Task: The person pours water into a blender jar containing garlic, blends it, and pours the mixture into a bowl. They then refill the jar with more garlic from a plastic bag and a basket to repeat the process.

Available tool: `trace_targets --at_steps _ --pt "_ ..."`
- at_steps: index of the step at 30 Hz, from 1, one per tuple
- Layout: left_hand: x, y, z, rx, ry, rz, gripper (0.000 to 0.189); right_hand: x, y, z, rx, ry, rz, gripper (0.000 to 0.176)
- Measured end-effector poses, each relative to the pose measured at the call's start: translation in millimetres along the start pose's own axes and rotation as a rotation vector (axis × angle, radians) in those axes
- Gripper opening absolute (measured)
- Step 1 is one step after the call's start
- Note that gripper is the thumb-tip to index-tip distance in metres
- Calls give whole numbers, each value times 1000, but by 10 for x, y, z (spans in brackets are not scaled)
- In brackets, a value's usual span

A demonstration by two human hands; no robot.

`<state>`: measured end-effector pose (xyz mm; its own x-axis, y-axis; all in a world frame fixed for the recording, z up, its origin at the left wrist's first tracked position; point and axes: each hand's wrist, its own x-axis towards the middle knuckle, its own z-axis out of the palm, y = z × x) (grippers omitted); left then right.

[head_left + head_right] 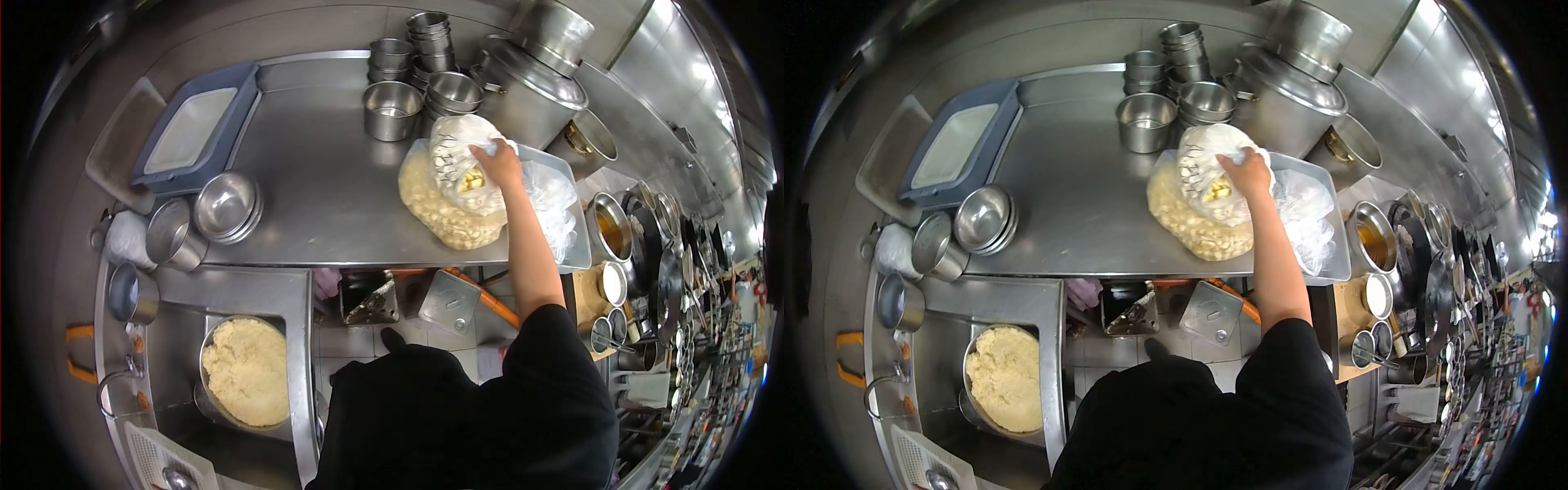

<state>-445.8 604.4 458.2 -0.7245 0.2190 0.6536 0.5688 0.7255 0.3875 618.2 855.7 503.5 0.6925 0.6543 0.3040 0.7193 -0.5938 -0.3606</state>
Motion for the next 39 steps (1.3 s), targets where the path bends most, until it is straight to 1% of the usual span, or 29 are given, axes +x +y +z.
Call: trace_targets --at_steps 1,2,3,4,5,6,7,8,9,10,11,12,14,16,17,18,19,20,22,23,25,26,28,29,31,33,35,37,39 --pt "-110 230 118 -70 -32 101 39 92 60 21 47 -60 -49 70" --pt "-270 547 298 -220 -152 199 39 119 63 -12 107 -62 -66 63" --pt "-535 894 519 -398 -315 250 39 141 69 -36 169 -65 -79 55" --pt "-1072 1738 361 -593 -510 207 40 136 83 -64 231 -49 -121 50" --pt "-1592 2302 463 -890 -665 210 39 184 167 -5 322 -48 -121 46" --pt "-2160 3248 56 -972 -960 213 39 187 204 -16 413 -32 -76 42" --pt "-2676 3905 -29 -1140 -1157 261 38 208 224 -79 507 -12 -34 39" --pt "-3228 4454 -124 -1257 -1349 294 37 284 269 -150 515 -3 -19 39" --pt "-3711 4987 -251 -1216 -1388 574 34 386 308 -234 748 12 11 35" --pt "-4009 5529 -859 -1142 -1420 738 29 447 363 -319 979 27 46 31" --pt "-4289 5932 -1120 -1237 -1401 916 26 482 395 -431 985 34 63 31" --pt "-4475 6298 -1444 -1256 -1444 1025 24 526 403 -578 1048 48 42 29" --pt "-4860 6855 -1665 -1261 -1371 1211 23 618 387 -926 1118 70 13 27" --pt "-5162 7271 -1786 -1116 -1371 1287 25 631 411 -1320 1109 139 -6 27" --pt "-5319 7418 -1769 -1110 -1373 1288 25 576 419 -1605 1001 119 67 26" --pt "-5492 7536 -1712 -1128 -1127 1376 25 636 550 -1696 1076 130 14 27" --pt "-5655 7598 -1632 -1136 -878 1450 26 487 495 -1969 1227 80 35 26" --pt "-5831 7615 -1515 -1134 -882 1448 26 431 543 -2103 1227 155 16 25" --pt "-6095 7626 -1321 -1016 -582 1447 23 313 721 -2323 1190 175 -27 20" --pt "-6063 7642 -1362 -1014 -584 1443 23 234 805 -2407 1162 170 -2 18" --pt "-5953 7683 -1445 -844 -952 1514 23 47 945 -2502 1116 194 17 17" --pt "-5904 7687 -1499 -843 -953 1513 23 -57 1030 -2523 1084 203 32 15" --pt "-5838 7649 -1612 -986 -903 1475 22 -237 1262 -2504 1053 210 68 14" --pt "-5845 7595 -1685 -982 -908 1475 22 -338 1368 -2475 1052 206 71 14" --pt "-5919 7447 -1853 -1179 -871 1570 20 -550 1566 -2403 1087 210 180 14" --pt "-6178 7280 -1816 -1113 -866 1616 19 -771 1758 -2339 1097 194 219 13" --pt "-6234 7207 -1807 -1052 -855 1663 18 -968 1887 -2291 1106 186 254 13" --pt "-6219 7219 -1866 -1013 -1026 1720 20 -1133 1976 -2270 1182 178 283 12" --pt "-6203 7266 -1885 -1052 -1053 1729 19 -1257 1981 -2287 1208 187 293 11"
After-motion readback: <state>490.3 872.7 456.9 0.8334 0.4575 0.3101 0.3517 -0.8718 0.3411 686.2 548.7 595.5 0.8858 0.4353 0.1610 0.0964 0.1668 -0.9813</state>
